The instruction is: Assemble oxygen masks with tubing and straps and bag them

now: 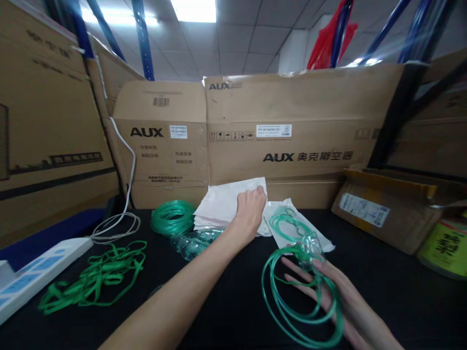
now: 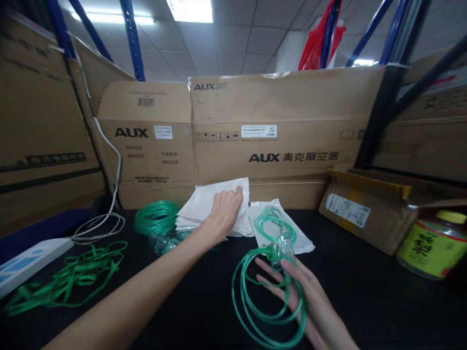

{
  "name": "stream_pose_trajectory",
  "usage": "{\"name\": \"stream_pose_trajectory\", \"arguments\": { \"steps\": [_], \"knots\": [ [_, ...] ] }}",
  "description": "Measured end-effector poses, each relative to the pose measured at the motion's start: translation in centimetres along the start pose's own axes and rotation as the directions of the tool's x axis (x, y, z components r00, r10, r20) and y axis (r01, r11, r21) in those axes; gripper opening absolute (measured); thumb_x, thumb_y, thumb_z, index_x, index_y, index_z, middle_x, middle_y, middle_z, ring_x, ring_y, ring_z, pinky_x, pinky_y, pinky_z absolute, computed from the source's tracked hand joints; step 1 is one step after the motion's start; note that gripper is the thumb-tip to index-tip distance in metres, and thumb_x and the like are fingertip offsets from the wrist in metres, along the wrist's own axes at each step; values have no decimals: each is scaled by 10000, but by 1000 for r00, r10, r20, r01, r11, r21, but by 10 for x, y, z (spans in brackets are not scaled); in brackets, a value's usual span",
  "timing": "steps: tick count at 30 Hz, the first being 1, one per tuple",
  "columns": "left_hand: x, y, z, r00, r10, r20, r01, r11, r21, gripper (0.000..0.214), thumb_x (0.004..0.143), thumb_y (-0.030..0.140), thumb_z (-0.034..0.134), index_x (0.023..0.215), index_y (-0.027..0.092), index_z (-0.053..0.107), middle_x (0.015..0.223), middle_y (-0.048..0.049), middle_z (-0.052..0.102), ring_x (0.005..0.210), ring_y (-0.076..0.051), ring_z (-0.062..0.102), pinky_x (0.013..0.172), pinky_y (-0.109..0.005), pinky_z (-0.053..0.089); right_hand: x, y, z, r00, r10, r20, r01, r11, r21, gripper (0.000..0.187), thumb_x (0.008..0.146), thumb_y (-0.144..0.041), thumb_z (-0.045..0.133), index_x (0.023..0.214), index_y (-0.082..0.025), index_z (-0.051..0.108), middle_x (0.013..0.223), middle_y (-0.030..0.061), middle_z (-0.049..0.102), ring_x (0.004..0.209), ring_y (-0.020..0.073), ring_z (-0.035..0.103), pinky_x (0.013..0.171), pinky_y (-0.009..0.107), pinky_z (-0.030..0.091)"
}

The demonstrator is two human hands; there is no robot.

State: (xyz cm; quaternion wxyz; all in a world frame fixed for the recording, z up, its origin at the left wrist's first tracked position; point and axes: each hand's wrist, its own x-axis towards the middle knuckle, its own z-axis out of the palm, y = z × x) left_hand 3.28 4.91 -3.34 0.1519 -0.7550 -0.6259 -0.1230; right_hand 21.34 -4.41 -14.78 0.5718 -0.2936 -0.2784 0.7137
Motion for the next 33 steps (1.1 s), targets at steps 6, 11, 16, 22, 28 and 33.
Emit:
{"name": "stream_pose_trajectory", "arguments": {
  "steps": [6,11,16,22,28,33],
  "knots": [
    [-62,-21,-8,993,41,-109,-40,999,10,333,999,103,498,1311,208,550,1000,-95,739,981,-265,711,714,-334,567,-28,-8,9,998,30,-53,-29,1000,5,411,811,-409,788,1173,-222,741,1289,152,728,1236,460,615,985,650,523],
    [-89,-29,10,990,72,-118,-76,997,-32,274,1006,180,527,1261,245,604,1055,-77,736,1051,-261,677,648,-276,558,-41,-12,40,985,-109,-130,95,989,-111,468,795,-413,805,1230,-268,715,1275,117,742,1214,445,639,984,639,537],
    [-96,-25,21,990,94,-106,-105,989,-108,247,1054,263,439,1102,207,674,1000,-87,738,986,-240,700,713,-293,579,-29,-3,65,928,-329,-173,305,940,-152,421,786,-339,829,1189,-270,728,1250,59,757,1205,355,678,1018,504,577],
    [-97,-23,24,977,170,-128,-190,966,-174,243,1048,237,442,1119,197,670,1099,-80,679,973,-212,702,777,-299,589,-15,12,71,894,-414,-173,369,897,-244,464,795,-352,835,1232,-288,695,1245,33,756,1206,310,685,997,435,609],
    [-101,-21,32,967,184,-177,-218,955,-200,297,1022,190,473,1298,218,580,1119,-67,651,924,-198,708,750,-284,599,-3,30,68,852,-509,-123,402,786,-469,538,800,-452,811,1274,-253,651,1166,45,780,1057,284,749,1018,439,572],
    [-99,-19,37,969,141,-201,-183,961,-208,278,1057,251,405,1175,193,650,1070,-75,662,851,-213,729,702,-305,601,0,41,56,767,-638,-72,410,573,-710,576,799,-485,794,1288,-214,657,1250,73,743,1220,327,643,1163,504,398]
  ]
}}
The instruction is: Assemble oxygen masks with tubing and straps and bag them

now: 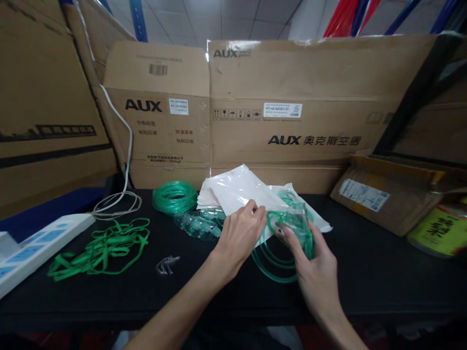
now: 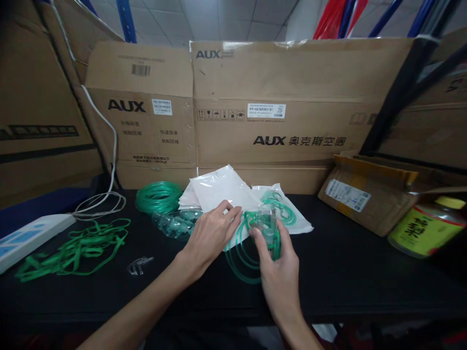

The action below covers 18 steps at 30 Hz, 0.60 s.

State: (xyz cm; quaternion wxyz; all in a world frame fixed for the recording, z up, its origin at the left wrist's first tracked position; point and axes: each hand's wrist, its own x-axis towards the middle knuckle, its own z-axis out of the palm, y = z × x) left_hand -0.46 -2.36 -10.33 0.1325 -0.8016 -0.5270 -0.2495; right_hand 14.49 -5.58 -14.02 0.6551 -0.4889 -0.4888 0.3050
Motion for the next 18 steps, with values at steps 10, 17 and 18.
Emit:
{"name": "stream_pose_trajectory", "arguments": {
  "steps": [10,17,18],
  "knots": [
    [1,-2,5,998,7,-58,-9,1000,-30,311,1053,224,424,1340,214,545,1134,-65,650,875,-190,725,689,-269,592,1,5,6,980,72,185,-111,970,214,410,855,-445,765,1206,-246,692,1156,33,773,1089,252,705,1061,405,500],
    [5,-5,0,999,24,-38,-24,1000,-17,269,1072,245,386,1194,206,623,1087,-55,662,873,-190,722,654,-268,581,1,-1,2,939,94,331,-158,973,169,469,858,-428,769,1273,-229,680,1285,50,731,1255,308,622,1154,478,415],
    [5,-5,-1,999,29,-39,-30,999,-15,287,1078,254,366,1187,199,625,1098,-57,663,886,-194,722,652,-273,581,2,-2,2,925,91,368,-161,973,163,475,863,-418,767,1291,-233,674,1301,49,723,1278,309,607,1169,485,395]
  ]
}}
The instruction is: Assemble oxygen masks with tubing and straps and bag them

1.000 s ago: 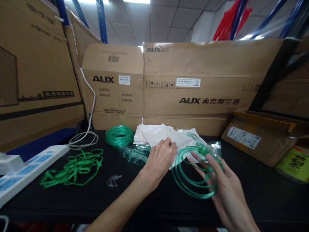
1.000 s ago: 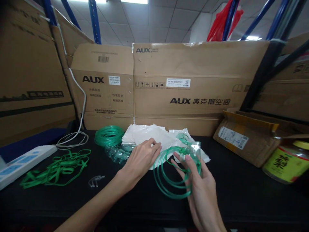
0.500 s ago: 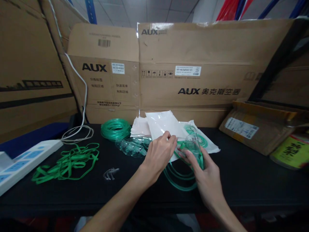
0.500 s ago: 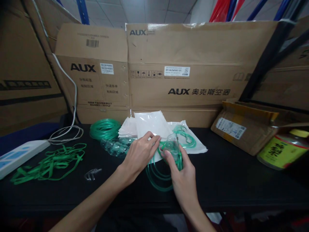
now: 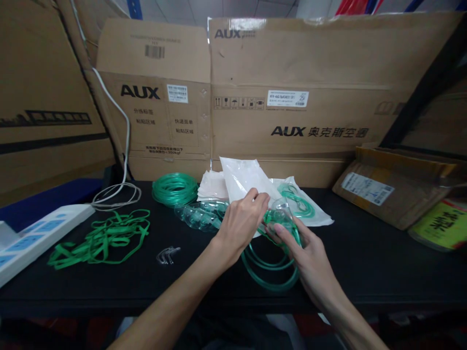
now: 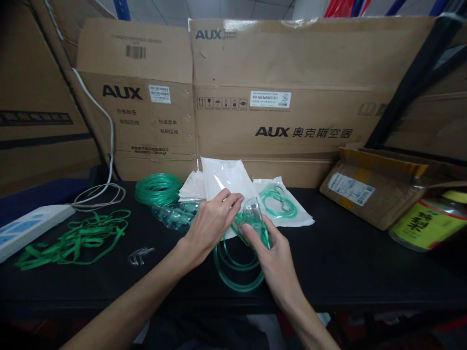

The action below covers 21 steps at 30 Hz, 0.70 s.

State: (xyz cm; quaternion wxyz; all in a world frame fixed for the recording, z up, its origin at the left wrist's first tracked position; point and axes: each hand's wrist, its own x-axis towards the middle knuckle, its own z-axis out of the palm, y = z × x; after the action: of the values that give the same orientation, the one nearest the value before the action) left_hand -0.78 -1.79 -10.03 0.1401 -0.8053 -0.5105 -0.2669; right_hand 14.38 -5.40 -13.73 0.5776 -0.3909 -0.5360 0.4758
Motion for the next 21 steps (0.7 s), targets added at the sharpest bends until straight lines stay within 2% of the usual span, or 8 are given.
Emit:
{"name": "stream_pose_trajectory", "arguments": {
  "steps": [3,7,10,16,21],
  "knots": [
    [1,0,-1,1000,13,-12,-13,1000,0,340,1092,269,307,1188,184,622,1123,-65,661,922,-204,718,632,-280,575,3,-6,-2,998,4,70,-3,1000,-11,484,862,-389,774,1318,-262,672,1360,24,693,1338,290,563,1199,465,360],
    [1,0,4,998,5,-68,-6,1000,-14,351,1097,256,278,1199,161,601,1124,-84,647,933,-199,709,644,-272,567,6,-10,-5,989,103,110,-105,994,13,565,823,-386,810,1350,-256,654,1288,38,736,1220,295,662,1103,493,489],
    [-2,-1,10,993,73,-93,-77,996,-39,313,1098,258,303,1220,177,580,1109,-67,635,924,-170,699,700,-250,564,7,-8,-4,976,173,135,-186,978,93,577,806,-364,829,1340,-226,661,1239,53,759,1101,281,730,1048,495,544],
    [-10,-9,13,945,309,-106,-317,947,-61,245,1083,213,365,1194,159,577,1055,-57,618,996,-182,646,876,-298,556,10,-3,-4,968,219,-124,-185,953,240,455,735,-310,891,1145,-158,765,1090,84,807,941,290,792,959,406,626],
    [-12,-10,10,913,394,-103,-402,913,-68,242,1074,189,378,1174,142,593,1029,-66,632,1000,-205,613,911,-341,542,6,-5,-8,965,243,-103,-202,931,303,411,768,-311,871,1145,-210,746,1186,47,778,1067,272,758,1015,356,591]
  ]
}}
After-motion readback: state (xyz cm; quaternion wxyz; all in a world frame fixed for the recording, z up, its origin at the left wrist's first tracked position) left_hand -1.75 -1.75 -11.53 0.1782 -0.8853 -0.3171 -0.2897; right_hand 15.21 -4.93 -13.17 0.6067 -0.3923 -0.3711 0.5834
